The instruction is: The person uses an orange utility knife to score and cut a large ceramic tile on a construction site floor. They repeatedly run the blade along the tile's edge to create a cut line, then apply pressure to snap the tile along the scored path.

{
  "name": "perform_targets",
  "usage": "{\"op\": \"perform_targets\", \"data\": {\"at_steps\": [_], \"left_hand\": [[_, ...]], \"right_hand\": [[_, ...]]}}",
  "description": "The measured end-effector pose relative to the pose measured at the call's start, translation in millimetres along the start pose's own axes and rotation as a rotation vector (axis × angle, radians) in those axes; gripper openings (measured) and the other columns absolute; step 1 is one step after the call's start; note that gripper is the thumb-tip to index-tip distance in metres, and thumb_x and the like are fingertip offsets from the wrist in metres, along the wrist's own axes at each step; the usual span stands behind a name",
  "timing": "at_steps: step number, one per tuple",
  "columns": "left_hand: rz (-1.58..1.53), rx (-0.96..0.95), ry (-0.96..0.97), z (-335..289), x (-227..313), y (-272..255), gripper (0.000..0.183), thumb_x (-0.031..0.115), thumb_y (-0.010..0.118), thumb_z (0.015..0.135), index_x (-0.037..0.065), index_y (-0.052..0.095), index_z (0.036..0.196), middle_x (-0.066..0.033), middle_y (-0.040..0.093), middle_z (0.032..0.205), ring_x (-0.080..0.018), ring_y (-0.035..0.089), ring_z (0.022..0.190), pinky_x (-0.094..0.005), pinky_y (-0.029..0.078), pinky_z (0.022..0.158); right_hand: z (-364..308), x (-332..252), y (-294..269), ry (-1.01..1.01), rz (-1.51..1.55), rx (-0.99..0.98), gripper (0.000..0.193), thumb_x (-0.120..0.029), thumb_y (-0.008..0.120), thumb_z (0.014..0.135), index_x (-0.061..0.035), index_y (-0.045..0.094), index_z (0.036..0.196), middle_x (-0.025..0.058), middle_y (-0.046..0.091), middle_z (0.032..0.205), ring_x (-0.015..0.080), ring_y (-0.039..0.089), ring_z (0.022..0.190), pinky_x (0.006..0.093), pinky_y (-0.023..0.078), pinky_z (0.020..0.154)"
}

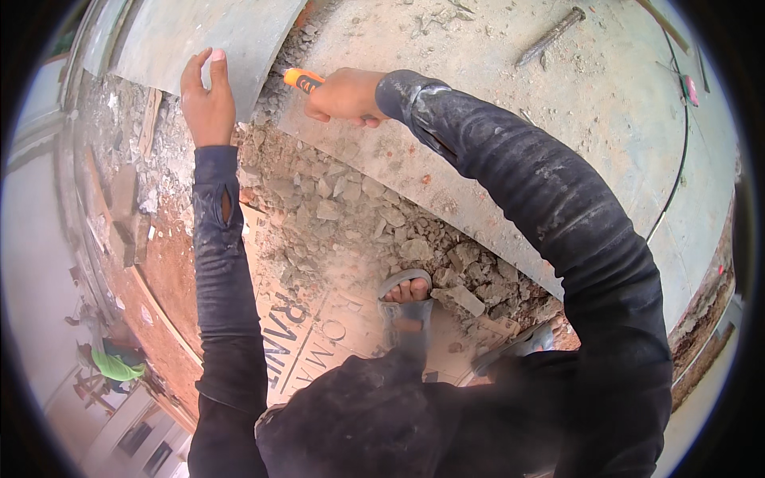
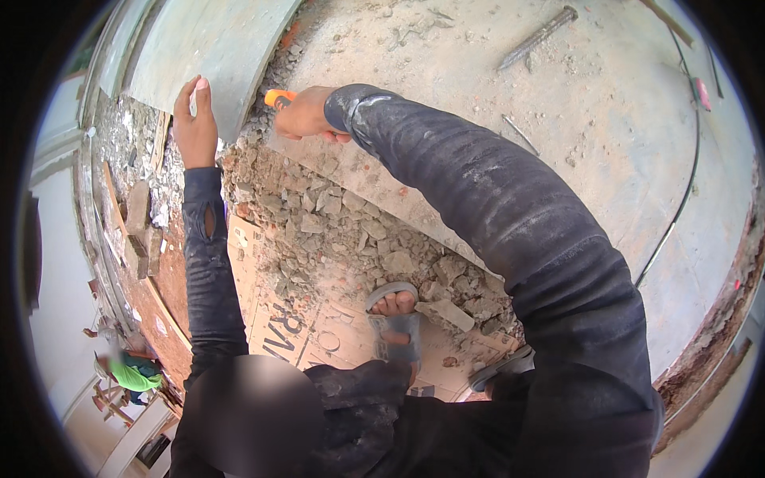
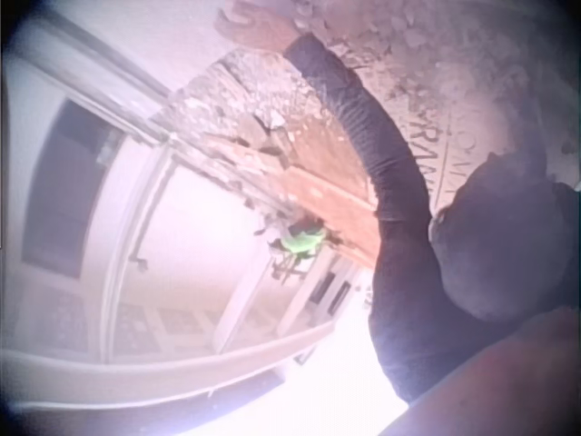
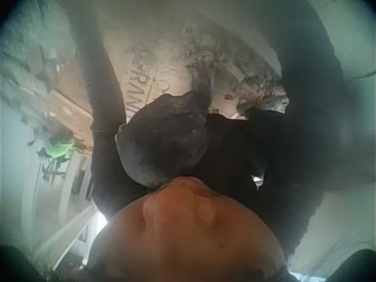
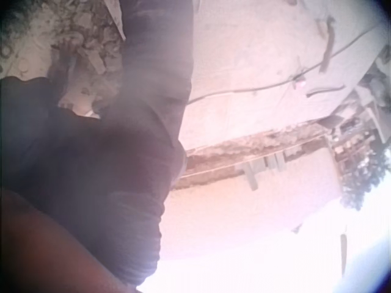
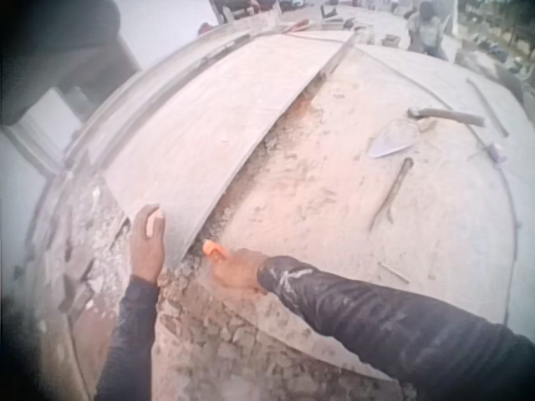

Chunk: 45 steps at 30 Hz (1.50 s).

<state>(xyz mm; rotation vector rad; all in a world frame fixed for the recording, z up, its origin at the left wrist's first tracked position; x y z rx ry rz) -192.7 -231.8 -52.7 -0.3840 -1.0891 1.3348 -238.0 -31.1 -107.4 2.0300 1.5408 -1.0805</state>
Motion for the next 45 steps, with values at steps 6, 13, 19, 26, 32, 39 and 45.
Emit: {"op": "perform_targets", "data": {"at_steps": [6,13,19,26,32,39,45], "left_hand": [[0.288,0.000,-0.200,1.7,-73.3,50.1,0.054,0.045,0.043,0.090,0.009,0.050,0.129,-0.0187,0.039,0.139,-0.0294,0.032,0.132,-0.0449,0.016,0.111],[0.280,-0.021,-0.184,7.5,-76.0,47.9,0.055,0.045,0.042,0.090,0.007,0.050,0.129,-0.0190,0.040,0.139,-0.0316,0.032,0.132,-0.0400,0.023,0.109],[0.286,-0.094,-0.147,8.9,-69.2,50.0,0.055,0.044,0.041,0.091,0.005,0.049,0.129,-0.0197,0.041,0.138,-0.0326,0.032,0.131,-0.0411,0.024,0.108],[0.319,-0.062,-0.119,13.2,-54.5,42.6,0.053,0.042,0.042,0.092,0.004,0.048,0.129,-0.0207,0.038,0.139,-0.0325,0.032,0.132,-0.0464,0.021,0.108],[0.369,-0.089,-0.142,12.0,-38.8,42.0,0.049,0.038,0.043,0.093,0.005,0.048,0.130,-0.0201,0.036,0.140,-0.0325,0.030,0.133,-0.0485,0.020,0.108],[0.341,-0.050,-0.135,17.1,-35.2,43.1,0.048,0.039,0.044,0.093,0.007,0.050,0.128,-0.0202,0.040,0.137,-0.0344,0.034,0.130,-0.0501,0.023,0.106],[0.347,-0.085,-0.151,19.0,-44.8,48.4,0.047,0.038,0.044,0.093,0.007,0.049,0.128,-0.0206,0.038,0.139,-0.0328,0.033,0.131,-0.0495,0.024,0.106]], "right_hand": [[-121.8,102.2,-10.0,0.103,0.098,0.046,0.023,-0.020,0.058,0.068,-0.0004,0.054,0.080,0.0014,0.046,0.061,0.0111,0.040,0.046,0.0291,0.033,0.039],[-146.2,94.8,-15.6,0.001,0.295,0.150,0.025,-0.024,0.059,0.071,0.0011,0.057,0.067,0.0075,0.053,0.061,0.0144,0.048,0.050,0.0295,0.037,0.045],[-81.6,66.2,6.7,-0.138,0.502,0.107,0.020,-0.018,0.057,0.071,0.0026,0.057,0.072,0.0069,0.056,0.065,0.0122,0.049,0.053,0.0260,0.038,0.049],[-89.7,28.7,-30.4,-0.049,0.406,0.000,0.020,-0.013,0.055,0.077,0.0059,0.060,0.077,0.0113,0.061,0.065,0.0151,0.061,0.061,0.0272,0.047,0.055],[-157.9,-9.7,-114.3,0.124,-0.001,0.169,0.024,-0.020,0.061,0.080,0.0023,0.066,0.087,0.0068,0.064,0.068,0.0120,0.058,0.062,0.0266,0.045,0.056],[-212.9,-56.8,-199.4,0.185,-0.134,0.409,0.037,-0.028,0.069,0.078,-0.0020,0.067,0.104,0.0060,0.063,0.071,0.0117,0.055,0.058,0.0281,0.047,0.056],[-218.0,-26.6,-204.7,-0.054,0.068,0.342,0.037,-0.018,0.064,0.080,0.0013,0.062,0.111,0.0116,0.066,0.100,0.0171,0.062,0.090,0.0301,0.048,0.081]]}}
Point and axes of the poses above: each hand's wrist, its own z-axis towards the middle knuckle, its own y-axis out of the palm, x = y × z, the point moved 3 cm from there along z, towards the middle knuckle
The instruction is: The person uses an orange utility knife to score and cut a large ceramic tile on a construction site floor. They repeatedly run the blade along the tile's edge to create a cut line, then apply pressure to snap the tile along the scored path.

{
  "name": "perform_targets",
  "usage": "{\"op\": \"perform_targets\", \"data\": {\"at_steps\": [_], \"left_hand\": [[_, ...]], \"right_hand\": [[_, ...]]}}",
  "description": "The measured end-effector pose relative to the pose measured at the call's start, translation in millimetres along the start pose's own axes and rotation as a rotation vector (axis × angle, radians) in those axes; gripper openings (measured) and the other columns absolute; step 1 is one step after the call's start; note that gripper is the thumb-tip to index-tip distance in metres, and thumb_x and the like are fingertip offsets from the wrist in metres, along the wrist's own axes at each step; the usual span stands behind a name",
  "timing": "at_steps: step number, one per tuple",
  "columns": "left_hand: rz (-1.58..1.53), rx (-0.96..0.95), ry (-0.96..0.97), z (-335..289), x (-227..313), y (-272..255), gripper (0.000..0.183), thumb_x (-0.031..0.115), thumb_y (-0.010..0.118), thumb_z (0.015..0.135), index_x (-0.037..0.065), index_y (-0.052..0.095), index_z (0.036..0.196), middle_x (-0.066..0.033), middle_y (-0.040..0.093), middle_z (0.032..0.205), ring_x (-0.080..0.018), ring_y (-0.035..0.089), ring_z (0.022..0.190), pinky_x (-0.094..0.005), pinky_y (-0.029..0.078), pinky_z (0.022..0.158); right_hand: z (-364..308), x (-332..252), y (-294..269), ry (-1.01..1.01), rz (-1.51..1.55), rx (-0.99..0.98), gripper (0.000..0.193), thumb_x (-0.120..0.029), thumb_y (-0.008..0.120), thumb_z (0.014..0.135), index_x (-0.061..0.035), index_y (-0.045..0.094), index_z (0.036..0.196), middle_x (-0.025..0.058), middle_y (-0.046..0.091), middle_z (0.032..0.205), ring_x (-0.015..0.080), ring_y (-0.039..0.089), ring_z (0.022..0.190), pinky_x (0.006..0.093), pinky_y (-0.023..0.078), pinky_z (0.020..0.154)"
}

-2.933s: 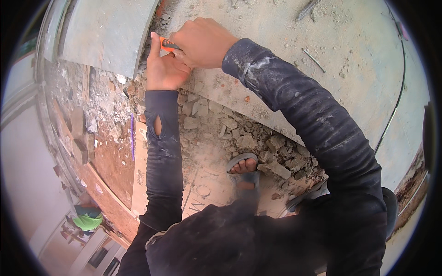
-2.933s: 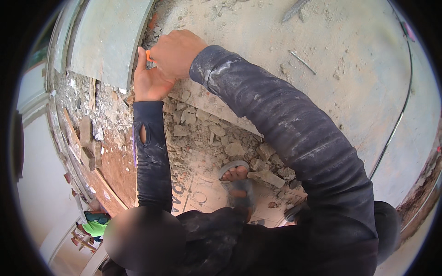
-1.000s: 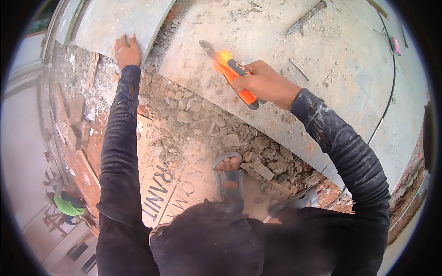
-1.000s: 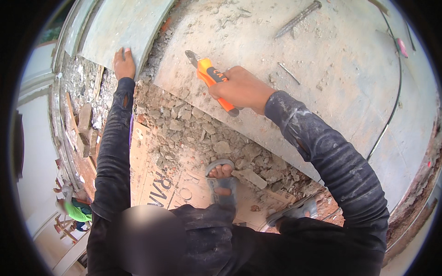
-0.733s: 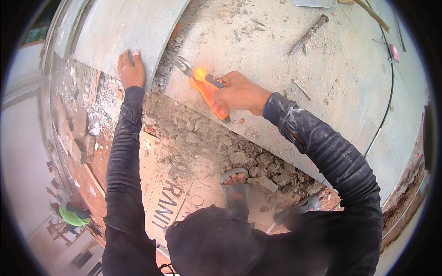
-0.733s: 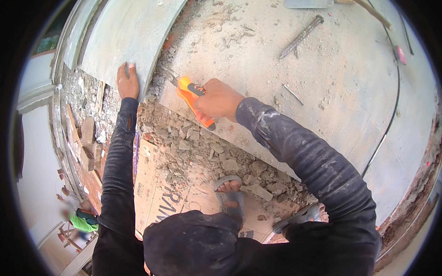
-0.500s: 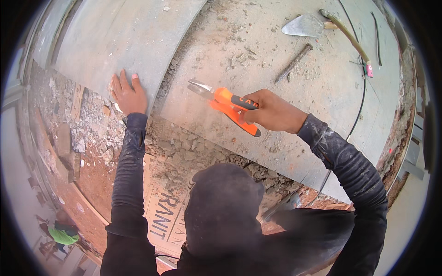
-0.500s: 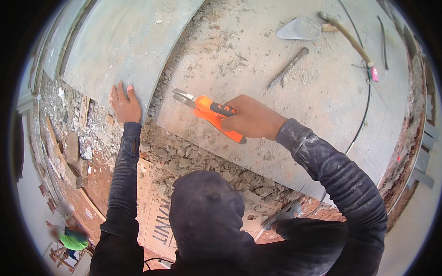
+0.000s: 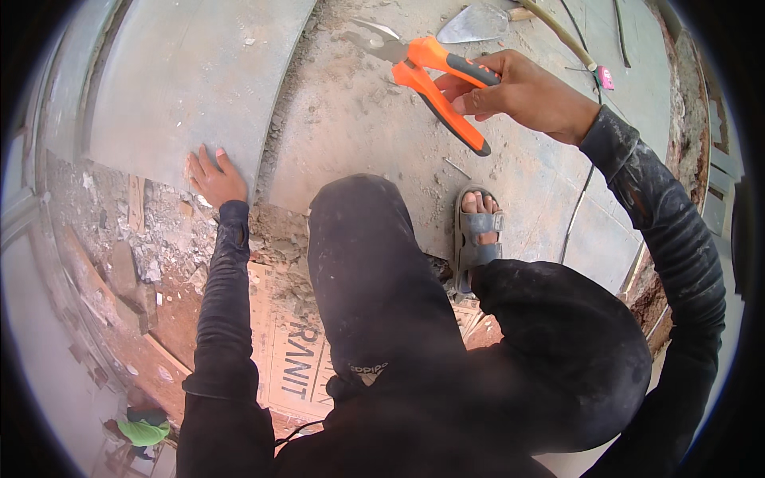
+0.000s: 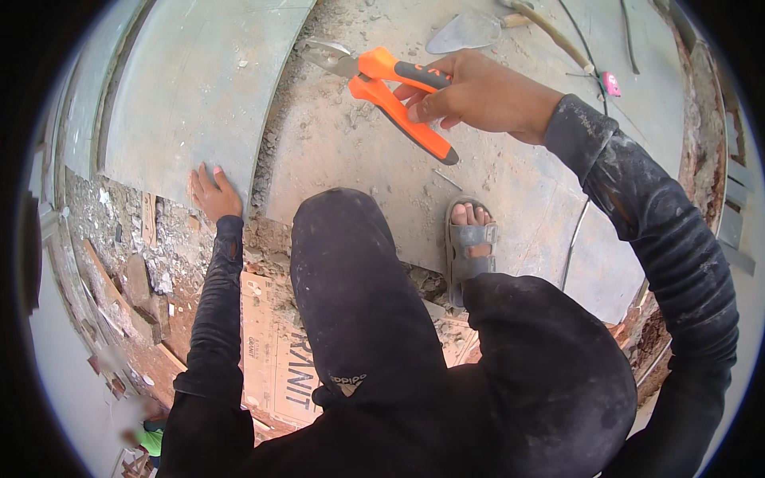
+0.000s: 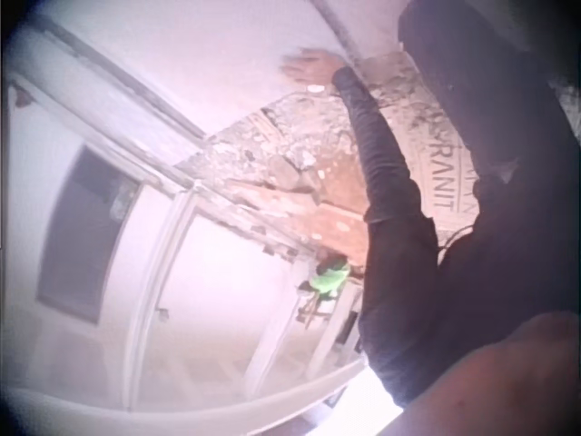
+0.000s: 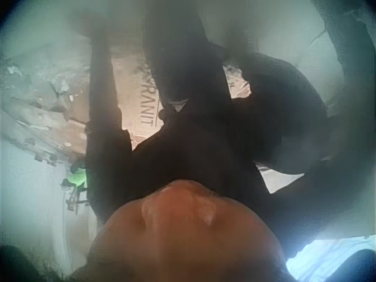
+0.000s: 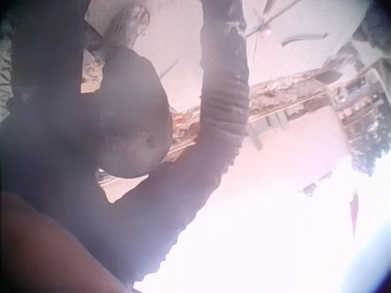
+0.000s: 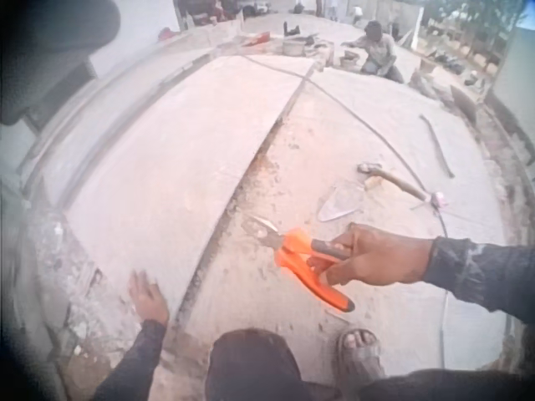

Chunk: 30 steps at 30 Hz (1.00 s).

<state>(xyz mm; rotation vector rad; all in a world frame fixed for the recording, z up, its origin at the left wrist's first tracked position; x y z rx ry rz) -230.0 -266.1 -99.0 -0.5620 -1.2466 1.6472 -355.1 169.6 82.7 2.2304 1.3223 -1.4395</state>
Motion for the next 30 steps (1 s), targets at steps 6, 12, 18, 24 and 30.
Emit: {"op": "perform_targets", "data": {"at_steps": [6,12,18,24,30], "left_hand": [[0.046,-0.183,0.104,32.3,-12.9,-31.1,0.041,0.032,0.051,0.091,0.007,0.054,0.123,-0.0211,0.045,0.132,-0.0338,0.043,0.123,-0.0420,0.035,0.101],[-0.221,-0.533,-0.132,-56.4,121.0,-87.1,0.033,0.022,0.061,0.086,-0.002,0.058,0.110,-0.0160,0.058,0.103,-0.0234,0.059,0.092,-0.0320,0.049,0.076],[-0.737,-0.651,-1.093,-143.5,141.1,-48.9,0.041,0.025,0.053,0.093,0.001,0.045,0.125,-0.0123,0.059,0.106,-0.0194,0.061,0.090,-0.0321,0.054,0.074],[-0.835,-0.658,-1.111,-133.9,150.6,-40.4,0.042,0.019,0.050,0.094,0.001,0.041,0.131,-0.0121,0.060,0.102,-0.0161,0.061,0.081,-0.0287,0.055,0.072],[-0.882,-0.586,-1.097,-114.9,141.9,-39.0,0.041,0.017,0.052,0.093,-0.001,0.044,0.129,-0.0116,0.060,0.100,-0.0168,0.061,0.078,-0.0305,0.055,0.074]], "right_hand": [[71.3,70.4,90.4,0.035,0.373,-0.240,0.034,-0.022,0.068,0.074,-0.0011,0.066,0.101,0.0059,0.061,0.078,0.0132,0.055,0.076,0.0283,0.045,0.064],[132.8,126.4,222.4,0.295,0.760,-0.440,0.021,-0.016,0.069,0.072,0.0024,0.058,0.070,0.0050,0.049,0.055,0.0153,0.042,0.040,0.0314,0.032,0.038],[157.4,101.8,236.1,0.307,0.703,-0.633,0.019,-0.014,0.066,0.074,0.0033,0.057,0.073,0.0061,0.049,0.060,0.0135,0.043,0.046,0.0296,0.031,0.039],[192.3,92.4,242.3,0.300,0.689,-0.713,0.020,-0.013,0.066,0.075,0.0048,0.058,0.073,0.0066,0.051,0.062,0.0136,0.046,0.052,0.0287,0.033,0.041],[217.7,71.8,242.6,0.224,0.718,-0.798,0.014,-0.013,0.064,0.075,0.0001,0.059,0.073,0.0058,0.051,0.057,0.0135,0.043,0.044,0.0294,0.032,0.037]]}}
Point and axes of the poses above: each hand's wrist, its own z-axis towards the middle knuckle, its own y-axis out of the palm, x = y × z, the point moved 3 cm from there along z, towards the middle knuckle
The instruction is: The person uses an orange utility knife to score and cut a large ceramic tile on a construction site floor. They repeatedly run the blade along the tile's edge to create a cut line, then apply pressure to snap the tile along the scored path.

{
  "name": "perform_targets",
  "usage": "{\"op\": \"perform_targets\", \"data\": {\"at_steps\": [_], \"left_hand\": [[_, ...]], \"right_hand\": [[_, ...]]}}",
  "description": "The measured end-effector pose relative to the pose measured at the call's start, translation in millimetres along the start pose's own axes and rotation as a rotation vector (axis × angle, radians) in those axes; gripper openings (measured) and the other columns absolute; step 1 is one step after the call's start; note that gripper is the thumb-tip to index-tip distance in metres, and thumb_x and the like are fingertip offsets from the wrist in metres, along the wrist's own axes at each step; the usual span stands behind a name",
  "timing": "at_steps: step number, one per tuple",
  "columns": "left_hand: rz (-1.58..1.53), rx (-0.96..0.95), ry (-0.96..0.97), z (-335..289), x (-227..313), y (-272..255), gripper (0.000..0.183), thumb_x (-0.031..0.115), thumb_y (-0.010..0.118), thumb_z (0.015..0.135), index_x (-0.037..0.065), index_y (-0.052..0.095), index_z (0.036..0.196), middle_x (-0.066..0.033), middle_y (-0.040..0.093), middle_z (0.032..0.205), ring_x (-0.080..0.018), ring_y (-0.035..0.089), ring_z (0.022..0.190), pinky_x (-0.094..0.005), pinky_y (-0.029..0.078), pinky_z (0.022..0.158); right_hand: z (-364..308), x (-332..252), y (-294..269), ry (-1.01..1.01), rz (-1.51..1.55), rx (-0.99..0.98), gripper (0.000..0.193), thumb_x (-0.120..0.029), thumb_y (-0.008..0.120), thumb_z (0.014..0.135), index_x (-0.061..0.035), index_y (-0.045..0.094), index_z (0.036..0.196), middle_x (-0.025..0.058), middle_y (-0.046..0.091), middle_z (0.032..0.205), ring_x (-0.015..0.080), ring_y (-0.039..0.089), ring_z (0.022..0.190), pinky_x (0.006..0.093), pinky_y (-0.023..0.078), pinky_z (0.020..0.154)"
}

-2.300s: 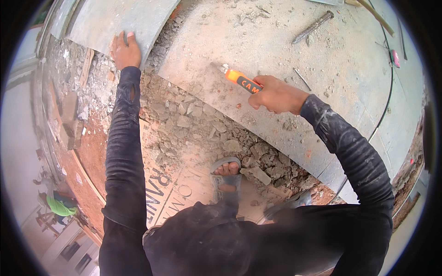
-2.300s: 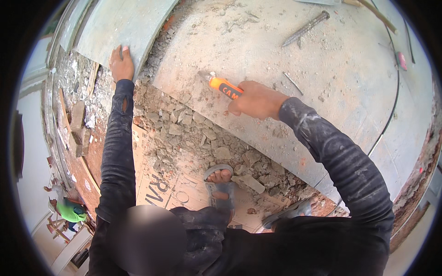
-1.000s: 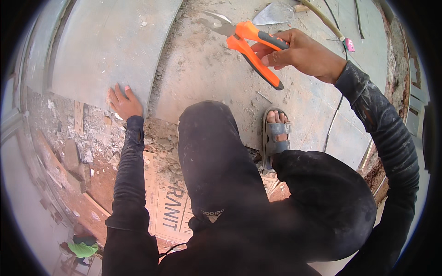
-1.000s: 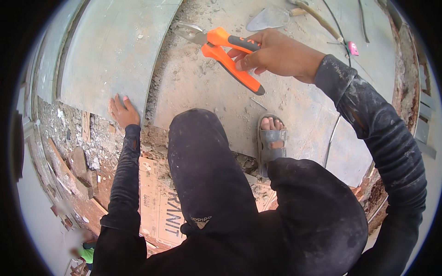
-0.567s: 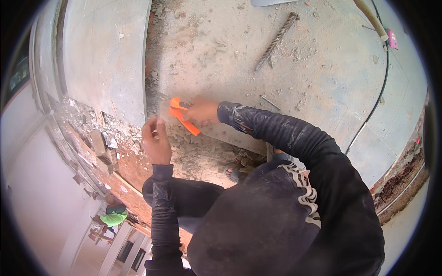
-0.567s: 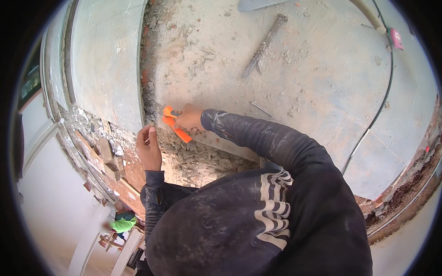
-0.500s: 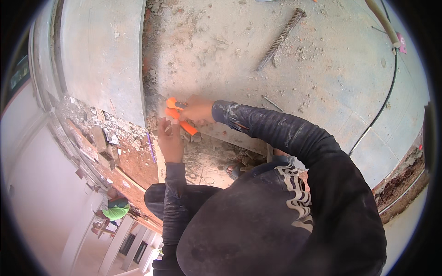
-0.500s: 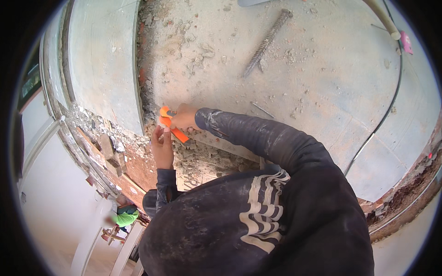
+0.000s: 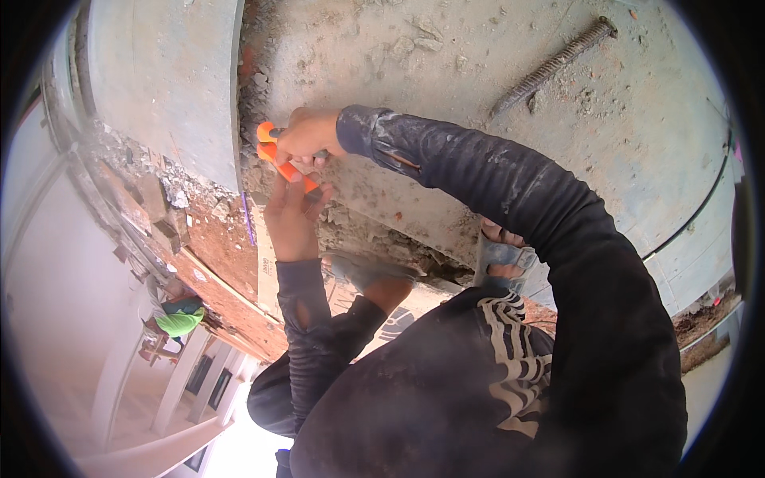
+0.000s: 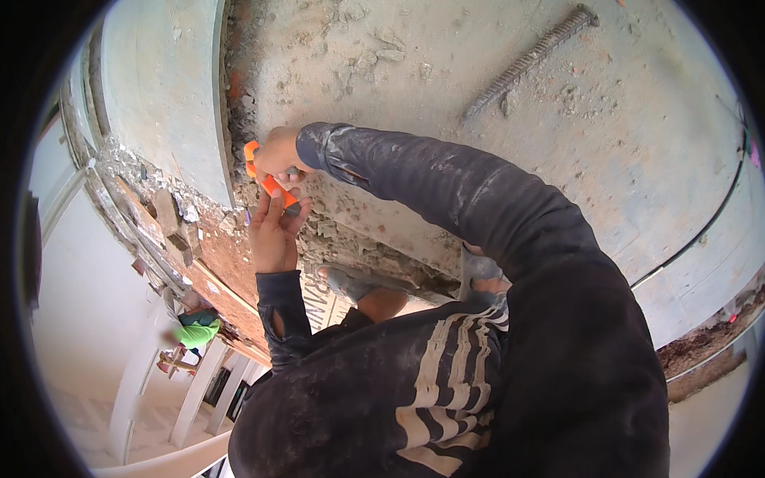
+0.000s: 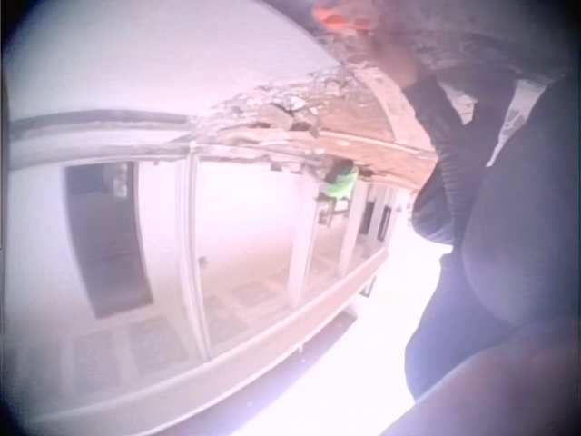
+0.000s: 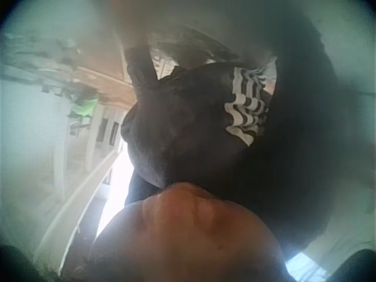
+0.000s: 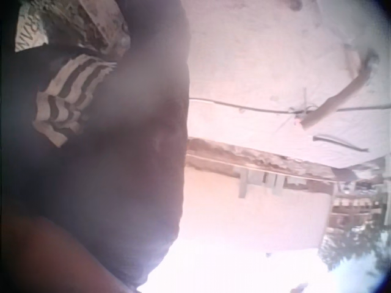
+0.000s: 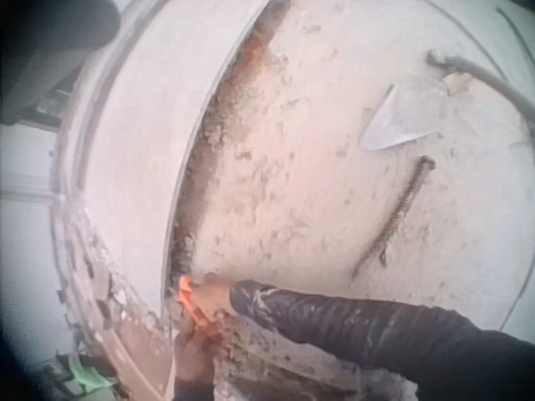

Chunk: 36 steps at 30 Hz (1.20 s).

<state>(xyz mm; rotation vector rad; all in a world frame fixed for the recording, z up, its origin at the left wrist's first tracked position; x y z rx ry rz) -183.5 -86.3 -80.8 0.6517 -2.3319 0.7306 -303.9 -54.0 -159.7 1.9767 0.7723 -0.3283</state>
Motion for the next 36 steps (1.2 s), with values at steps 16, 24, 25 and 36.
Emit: {"op": "perform_targets", "data": {"at_steps": [16,24,25,36], "left_hand": [[-0.175,-0.103,-0.100,-4.6,28.5,-29.4,0.036,0.014,0.047,0.095,-0.007,0.041,0.124,-0.0157,0.053,0.119,-0.0215,0.055,0.111,-0.0343,0.045,0.100],[0.119,-0.057,-0.061,-3.8,37.4,-54.7,0.037,0.025,0.049,0.096,-0.007,0.054,0.112,-0.0145,0.063,0.103,-0.0185,0.065,0.091,-0.0276,0.054,0.082],[0.264,-0.035,-0.045,-6.1,44.2,-53.4,0.037,0.027,0.050,0.095,-0.007,0.056,0.110,-0.0130,0.064,0.097,-0.0172,0.065,0.083,-0.0259,0.054,0.075],[0.725,0.018,0.062,-37.2,86.2,-64.1,0.037,0.034,0.056,0.092,-0.001,0.065,0.101,-0.0084,0.067,0.077,-0.0103,0.063,0.060,-0.0195,0.044,0.053]], "right_hand": [[-2.9,-5.9,33.6,-0.021,0.471,-0.004,0.026,-0.008,0.067,0.071,0.0061,0.056,0.090,0.0133,0.048,0.090,0.0231,0.051,0.081,0.0371,0.047,0.061],[2.6,-3.4,55.0,-0.139,0.495,0.106,0.011,-0.009,0.065,0.065,-0.0007,0.060,0.070,0.0080,0.053,0.070,0.0206,0.055,0.058,0.0362,0.044,0.047],[5.5,-3.4,57.4,-0.169,0.484,0.122,0.010,-0.010,0.065,0.065,-0.0019,0.060,0.068,0.0068,0.053,0.069,0.0189,0.054,0.058,0.0354,0.042,0.047],[5.5,12.8,74.3,-0.136,1.154,-0.125,0.016,-0.016,0.062,0.071,-0.0080,0.051,0.079,0.0083,0.049,0.073,0.0217,0.050,0.066,0.0341,0.042,0.063]]}}
Point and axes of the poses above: each hand's wrist, its own z-axis towards the middle knuckle, its own y-axis out of the palm, x = y × z, the point moved 3 cm from there along z, towards the middle knuckle
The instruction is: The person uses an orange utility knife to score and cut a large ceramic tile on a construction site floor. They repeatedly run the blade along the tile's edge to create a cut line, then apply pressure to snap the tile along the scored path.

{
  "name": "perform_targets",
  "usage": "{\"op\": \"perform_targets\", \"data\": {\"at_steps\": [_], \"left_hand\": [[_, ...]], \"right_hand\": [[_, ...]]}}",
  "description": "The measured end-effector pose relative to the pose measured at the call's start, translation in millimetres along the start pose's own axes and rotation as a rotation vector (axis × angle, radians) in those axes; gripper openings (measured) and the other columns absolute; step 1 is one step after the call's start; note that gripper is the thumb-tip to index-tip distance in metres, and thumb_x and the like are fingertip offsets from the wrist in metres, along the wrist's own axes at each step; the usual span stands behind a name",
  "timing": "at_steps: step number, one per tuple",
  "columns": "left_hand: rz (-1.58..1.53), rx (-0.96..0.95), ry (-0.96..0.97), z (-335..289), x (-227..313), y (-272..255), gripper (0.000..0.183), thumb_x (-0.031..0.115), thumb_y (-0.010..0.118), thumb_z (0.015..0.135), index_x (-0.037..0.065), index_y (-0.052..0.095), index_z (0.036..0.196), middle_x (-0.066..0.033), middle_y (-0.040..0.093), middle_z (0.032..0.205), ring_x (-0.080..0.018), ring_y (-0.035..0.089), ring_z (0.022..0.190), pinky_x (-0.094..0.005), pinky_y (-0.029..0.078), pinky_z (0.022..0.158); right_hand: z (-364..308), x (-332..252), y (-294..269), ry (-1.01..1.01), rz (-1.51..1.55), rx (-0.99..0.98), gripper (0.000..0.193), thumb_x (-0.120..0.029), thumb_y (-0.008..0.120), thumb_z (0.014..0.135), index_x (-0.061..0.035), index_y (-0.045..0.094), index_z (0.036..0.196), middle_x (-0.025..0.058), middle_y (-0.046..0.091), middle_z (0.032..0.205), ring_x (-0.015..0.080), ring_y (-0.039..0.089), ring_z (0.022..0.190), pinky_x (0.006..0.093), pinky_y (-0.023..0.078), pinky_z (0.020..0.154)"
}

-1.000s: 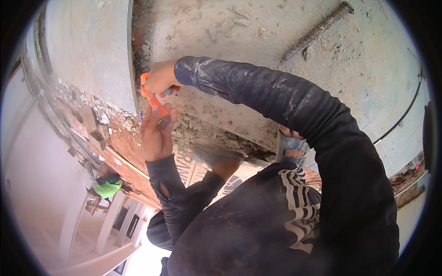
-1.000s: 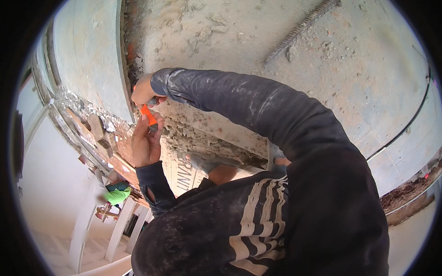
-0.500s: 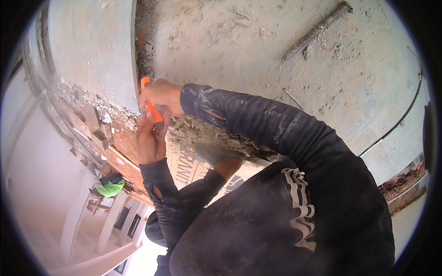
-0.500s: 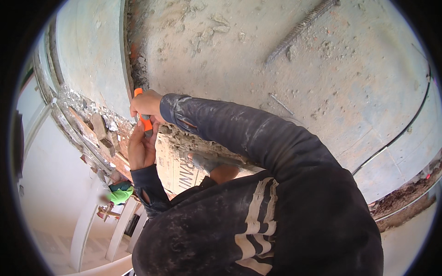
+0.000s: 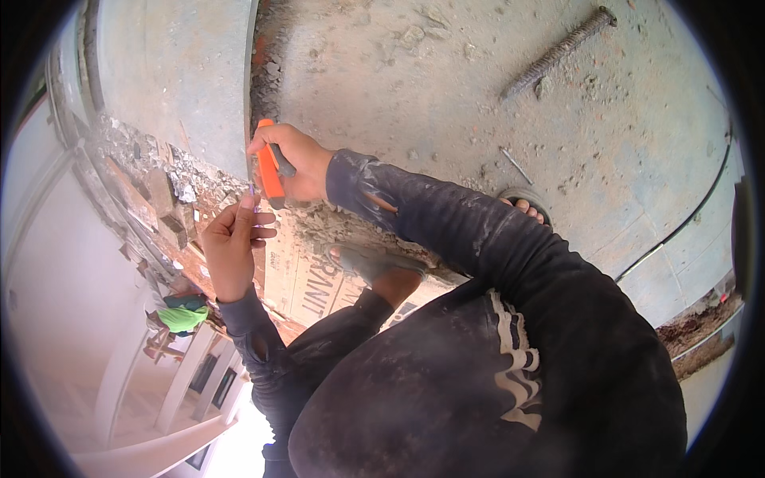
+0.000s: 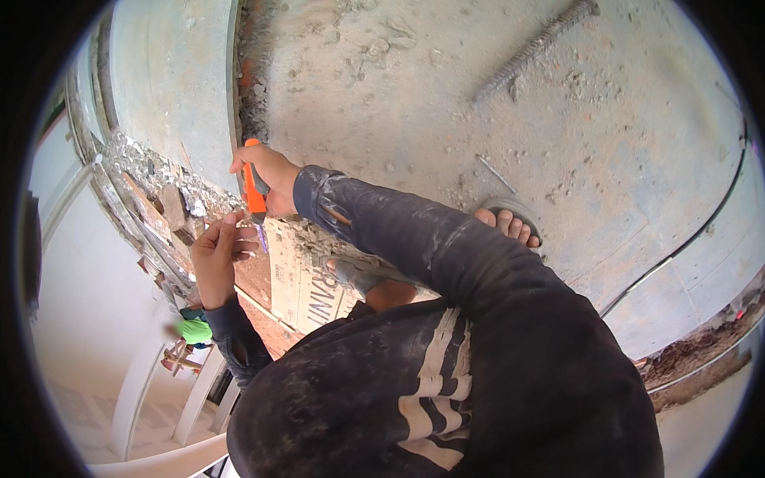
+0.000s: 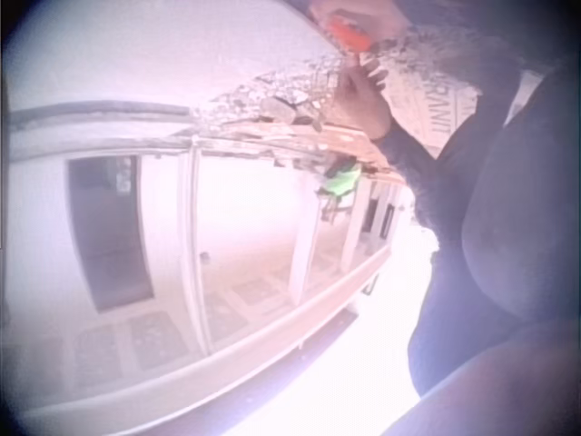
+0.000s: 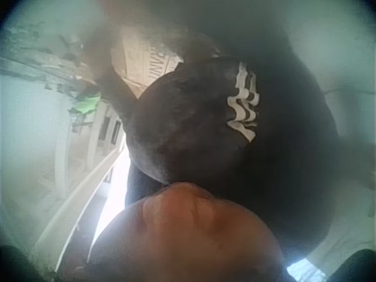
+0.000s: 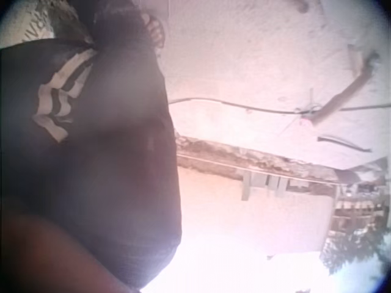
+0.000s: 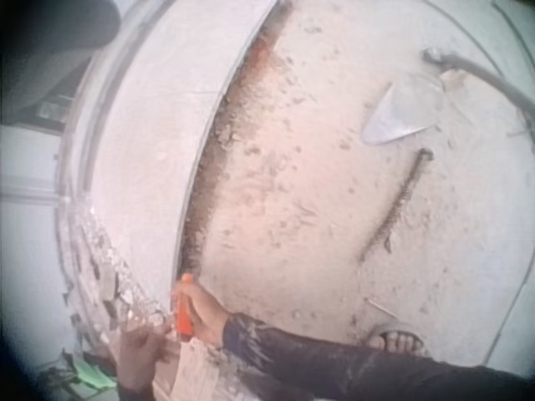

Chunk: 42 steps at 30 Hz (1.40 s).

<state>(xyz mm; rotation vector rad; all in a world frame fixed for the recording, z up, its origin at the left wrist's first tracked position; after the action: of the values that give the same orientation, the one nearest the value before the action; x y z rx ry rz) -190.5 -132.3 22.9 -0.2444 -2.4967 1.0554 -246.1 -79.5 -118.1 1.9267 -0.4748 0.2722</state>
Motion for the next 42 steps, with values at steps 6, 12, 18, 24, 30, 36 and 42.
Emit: {"op": "perform_targets", "data": {"at_steps": [6,12,18,24,30,36,42], "left_hand": [[-0.090,0.018,-0.044,-4.3,-11.8,4.8,0.039,0.035,0.058,0.091,-0.002,0.064,0.099,-0.0087,0.067,0.076,-0.0118,0.062,0.061,-0.0203,0.045,0.054],[-0.269,-0.086,-0.048,-1.6,-21.9,33.6,0.033,0.029,0.062,0.088,-0.004,0.063,0.087,-0.0101,0.066,0.075,-0.0118,0.061,0.060,-0.0217,0.048,0.056],[-0.276,0.070,0.009,-1.4,4.6,28.5,0.032,0.030,0.061,0.087,-0.002,0.063,0.083,-0.0081,0.065,0.070,-0.0110,0.060,0.057,-0.0206,0.043,0.052],[-0.225,-0.003,-0.068,-1.1,-14.5,30.5,0.030,0.030,0.059,0.088,0.001,0.063,0.085,-0.0062,0.064,0.070,-0.0119,0.062,0.058,-0.0201,0.042,0.053],[-0.175,-0.034,-0.099,-1.4,-16.4,45.4,0.027,0.026,0.060,0.086,0.000,0.064,0.083,-0.0067,0.064,0.069,-0.0108,0.060,0.057,-0.0210,0.042,0.052],[-0.201,-0.019,-0.054,0.9,-14.1,38.6,0.028,0.028,0.060,0.086,0.000,0.064,0.082,-0.0063,0.064,0.068,-0.0107,0.060,0.056,-0.0207,0.042,0.050],[-0.085,-0.100,-0.042,-3.3,-0.2,35.1,0.029,0.030,0.062,0.086,0.001,0.065,0.081,-0.0047,0.064,0.065,-0.0087,0.059,0.054,-0.0198,0.041,0.049]], "right_hand": [[-13.7,-3.4,8.7,0.117,-0.234,0.068,0.020,-0.017,0.064,0.071,-0.0078,0.052,0.085,0.0056,0.048,0.074,0.0200,0.051,0.068,0.0349,0.045,0.064],[-1.5,-14.1,15.1,0.110,-0.713,0.056,0.016,-0.015,0.064,0.073,-0.0060,0.054,0.081,0.0038,0.048,0.070,0.0150,0.049,0.066,0.0309,0.042,0.060],[3.3,-10.1,20.7,0.089,-0.379,0.079,0.012,-0.012,0.063,0.074,-0.0063,0.054,0.079,0.0046,0.051,0.072,0.0143,0.049,0.065,0.0325,0.041,0.062],[-5.4,-7.2,4.1,0.229,-0.551,0.009,0.010,-0.012,0.062,0.077,-0.0060,0.055,0.080,0.0047,0.054,0.076,0.0162,0.052,0.073,0.0364,0.042,0.069],[5.1,-4.9,-11.9,0.190,-0.390,-0.111,0.018,0.000,0.064,0.076,0.0015,0.051,0.088,0.0120,0.056,0.086,0.0198,0.056,0.085,0.0343,0.046,0.071],[9.5,-3.0,0.2,0.093,-0.327,-0.016,0.018,-0.005,0.064,0.076,-0.0025,0.050,0.087,0.0111,0.054,0.082,0.0178,0.054,0.065,0.0315,0.046,0.063],[7.9,-6.1,-5.2,0.063,-0.157,0.050,0.011,-0.009,0.058,0.073,-0.0040,0.049,0.078,0.0073,0.050,0.068,0.0156,0.048,0.052,0.0283,0.041,0.046]]}}
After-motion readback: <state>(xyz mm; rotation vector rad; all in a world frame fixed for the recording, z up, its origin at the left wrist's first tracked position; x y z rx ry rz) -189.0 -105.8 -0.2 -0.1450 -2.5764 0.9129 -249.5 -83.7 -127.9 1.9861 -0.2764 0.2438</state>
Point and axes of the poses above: each hand's wrist, its own z-axis towards the middle knuckle, its own y-axis out of the palm, x = y × z, the point moved 3 cm from there along z, towards the middle knuckle
